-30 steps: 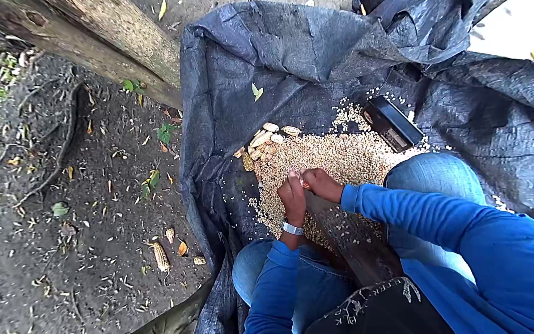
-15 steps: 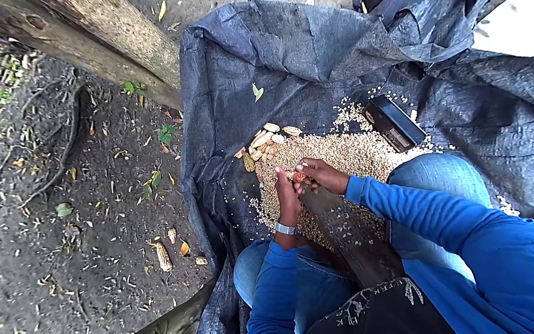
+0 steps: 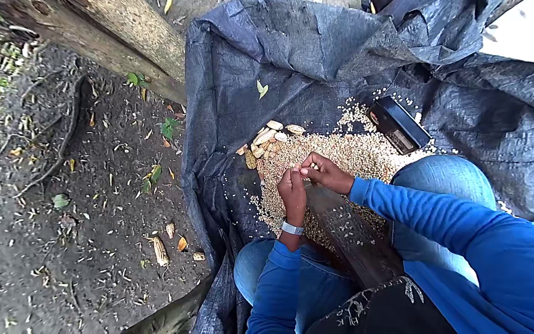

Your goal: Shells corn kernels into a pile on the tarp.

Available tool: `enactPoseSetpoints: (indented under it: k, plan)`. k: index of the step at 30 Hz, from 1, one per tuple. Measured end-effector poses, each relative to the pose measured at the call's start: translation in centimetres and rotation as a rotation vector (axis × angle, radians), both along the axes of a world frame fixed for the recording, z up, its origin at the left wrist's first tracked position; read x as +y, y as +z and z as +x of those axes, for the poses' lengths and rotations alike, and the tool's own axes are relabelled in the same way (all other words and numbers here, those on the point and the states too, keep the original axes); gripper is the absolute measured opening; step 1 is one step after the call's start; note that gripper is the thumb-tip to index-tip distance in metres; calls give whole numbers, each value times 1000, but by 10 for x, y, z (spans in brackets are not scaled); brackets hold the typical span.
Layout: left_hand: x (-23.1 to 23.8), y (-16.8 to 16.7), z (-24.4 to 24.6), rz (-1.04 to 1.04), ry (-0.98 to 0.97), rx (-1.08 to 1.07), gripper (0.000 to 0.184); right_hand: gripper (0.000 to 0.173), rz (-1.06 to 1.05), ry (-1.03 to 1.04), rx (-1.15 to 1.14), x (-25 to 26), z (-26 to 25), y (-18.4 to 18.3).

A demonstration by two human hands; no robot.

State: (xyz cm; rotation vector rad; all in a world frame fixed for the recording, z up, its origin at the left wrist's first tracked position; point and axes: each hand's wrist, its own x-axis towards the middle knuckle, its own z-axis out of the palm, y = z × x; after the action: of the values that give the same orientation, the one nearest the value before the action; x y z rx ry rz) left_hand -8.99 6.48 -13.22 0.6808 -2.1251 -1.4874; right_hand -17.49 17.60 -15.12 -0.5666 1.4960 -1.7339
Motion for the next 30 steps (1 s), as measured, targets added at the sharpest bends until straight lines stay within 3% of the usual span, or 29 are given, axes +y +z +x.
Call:
enactPoseSetpoints:
  k: [5,7,10,12,14,15,18,20,24,27,30]
  plan:
    - [-11,12,-5,375,166,-138,23,18,33,-20,99,0,3,-6]
    - [-15,18,-3,490,119,-208,24,15,-22,-4,125,-2,0,-5]
    - [-13,18,0,456,62,-136,33,9,-107,44,102,-15,0,-9]
    - [-14,24,1,486,139,-27,33,27,-122,39,69,-32,0,-24]
    - [-19,36,4,568,273,75,33,54,-13,12,54,-57,-5,-38]
    - [-23,44,7,622,341,131,33,56,76,20,80,-72,-11,-46]
    - [-44,69,25,724,477,315,32,37,386,112,313,-121,-49,-102]
    - [-60,79,40,747,552,440,35,42,656,197,577,-153,-77,-137]
    - [-79,88,51,802,623,513,37,66,1006,296,746,-204,-105,-133]
    - [-78,90,50,845,589,475,38,67,1097,271,768,-224,-99,-140]
    - [-78,91,48,913,569,476,35,58,1153,320,770,-209,-77,-142]
